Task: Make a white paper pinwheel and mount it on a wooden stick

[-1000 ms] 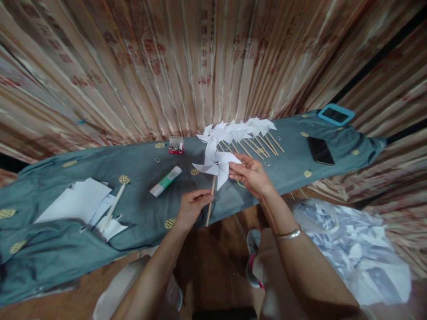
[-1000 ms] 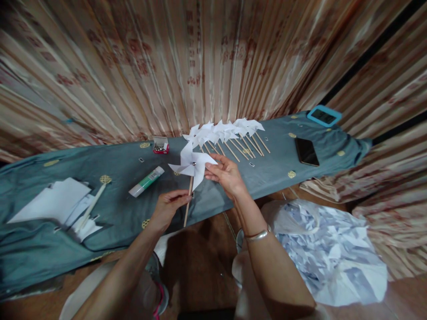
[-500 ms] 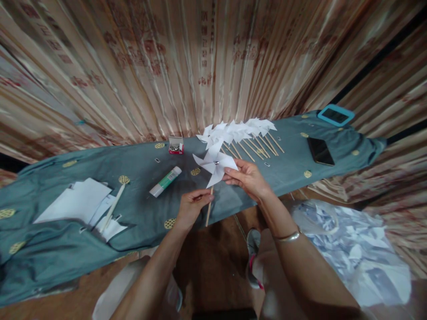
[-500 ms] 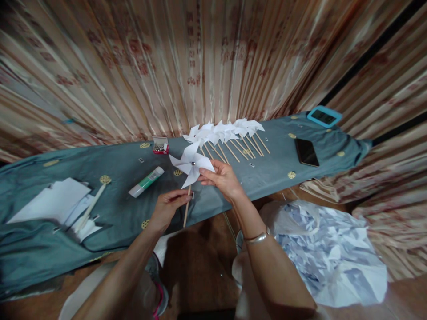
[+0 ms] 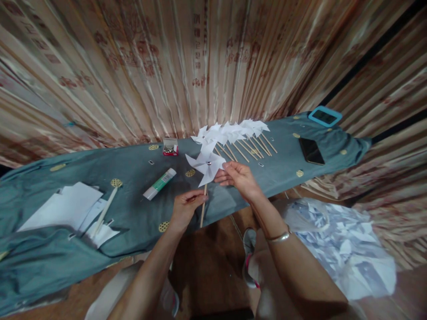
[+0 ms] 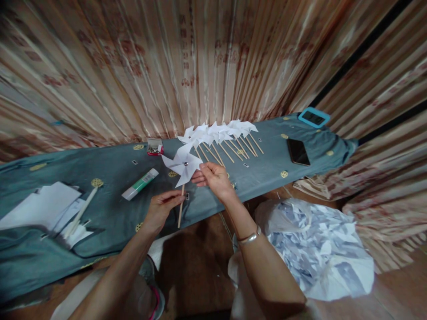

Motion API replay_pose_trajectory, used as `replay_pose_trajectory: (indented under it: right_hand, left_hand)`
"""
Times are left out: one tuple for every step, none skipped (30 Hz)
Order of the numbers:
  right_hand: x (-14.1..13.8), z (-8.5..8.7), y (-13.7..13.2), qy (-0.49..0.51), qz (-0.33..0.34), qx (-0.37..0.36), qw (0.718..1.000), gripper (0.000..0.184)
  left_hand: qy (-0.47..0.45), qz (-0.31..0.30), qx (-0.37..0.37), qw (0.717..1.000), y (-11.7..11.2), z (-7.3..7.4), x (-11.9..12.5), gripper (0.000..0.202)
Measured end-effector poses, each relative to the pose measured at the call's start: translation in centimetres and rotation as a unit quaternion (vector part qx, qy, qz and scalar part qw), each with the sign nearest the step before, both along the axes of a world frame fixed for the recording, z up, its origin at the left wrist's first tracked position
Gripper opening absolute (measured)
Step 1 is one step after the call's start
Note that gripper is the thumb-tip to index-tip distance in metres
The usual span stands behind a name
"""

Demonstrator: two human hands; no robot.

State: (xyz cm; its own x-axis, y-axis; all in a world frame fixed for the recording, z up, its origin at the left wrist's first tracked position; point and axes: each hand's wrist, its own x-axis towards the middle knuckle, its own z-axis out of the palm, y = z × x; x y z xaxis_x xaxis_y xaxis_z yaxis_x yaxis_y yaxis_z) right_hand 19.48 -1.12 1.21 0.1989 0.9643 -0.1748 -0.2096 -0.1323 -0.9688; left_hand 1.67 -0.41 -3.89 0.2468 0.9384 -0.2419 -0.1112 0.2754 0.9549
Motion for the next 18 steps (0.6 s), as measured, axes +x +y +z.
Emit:
replay_pose_trajectory:
  right_hand:
    - [0.0,0.0,0.0,-0.002,0.004,-0.001,1.0,0.047]
    - [-0.1,0.0,-0.1,-0.003,0.006,-0.003,1.0,0.047]
    - [-0.2,0.0,-0.1,-0.004,0.008,-0.003,1.0,0.047]
    - [-0.2,0.0,-0.2,-0.006,0.008,-0.003,1.0,0.046]
    - [-0.3,0.0,-0.2,-0.008,0.008,-0.003,1.0,0.046]
    - [-0.4,0.0,-0.2,-0.011,0.008,-0.003,1.0,0.045]
    - [-0.5,-0.1,-0.3,-0.014,0.01,-0.004,1.0,0.045]
    - [-0.7,-0.1,-0.3,-0.016,0.014,-0.006,1.0,0.044]
    - [-0.8,-0.2,-0.3,-0.019,0.018,-0.01,1.0,0.043]
    - [-0.9,-0.2,-0.4,-0.022,0.023,-0.015,0.999,0.042]
    - [-1.0,-0.3,-0.4,-0.024,0.029,-0.019,0.999,0.042]
    - [-1.2,-0.3,-0.5,-0.026,0.034,-0.022,0.999,0.042]
    - [-1.3,-0.4,-0.5,-0.026,0.037,-0.024,0.999,0.042]
    - [-1.4,-0.4,-0.6,-0.025,0.041,-0.025,0.999,0.043]
    - [-1.6,-0.5,-0.6,-0.022,0.046,-0.026,0.998,0.044]
    - [-1.7,-0.6,-0.6,-0.019,0.052,-0.026,0.998,0.045]
    - [-1.9,-0.6,-0.7,-0.016,0.058,-0.027,0.998,0.046]
    - [-2.1,-0.7,-0.7,-0.014,0.064,-0.028,0.997,0.047]
  left_hand:
    - [-0.002,0.001,-0.003,1.0,0.0,0.1,0.0,0.03]
    - [-0.004,0.003,-0.006,1.0,0.0,0.1,0.0,0.03]
    - [-0.007,0.006,-0.009,1.0,0.0,0.2,0.0,0.03]
    - [-0.01,0.01,-0.011,1.0,0.0,0.2,0.1,0.03]
    - [-0.013,0.013,-0.012,1.0,0.0,0.2,0.1,0.031]
    - [-0.015,0.015,-0.012,1.0,0.0,0.2,0.2,0.031]
    - [-0.016,0.018,-0.011,1.0,0.0,0.2,0.2,0.031]
    - [-0.017,0.02,-0.009,1.0,0.1,0.2,0.2,0.032]
    - [-0.017,0.022,-0.007,1.0,0.1,0.2,0.2,0.032]
    - [-0.017,0.025,-0.004,1.0,0.1,0.1,0.2,0.032]
    - [-0.016,0.029,-0.001,0.999,0.1,0.1,0.2,0.032]
    - [-0.015,0.032,0.003,0.999,0.1,0.0,0.2,0.032]
    - [-0.014,0.035,0.006,0.999,0.1,0.0,0.2,0.031]
    - [-0.014,0.037,0.009,0.999,0.1,0.0,0.2,0.031]
    - [-0.014,0.038,0.011,0.999,0.1,0.0,0.2,0.03]
    - [-0.015,0.038,0.013,0.999,0.1,0.0,0.2,0.03]
    - [-0.015,0.038,0.014,0.999,0.1,0.0,0.2,0.03]
    - [-0.016,0.038,0.015,0.999,0.1,-0.1,0.2,0.03]
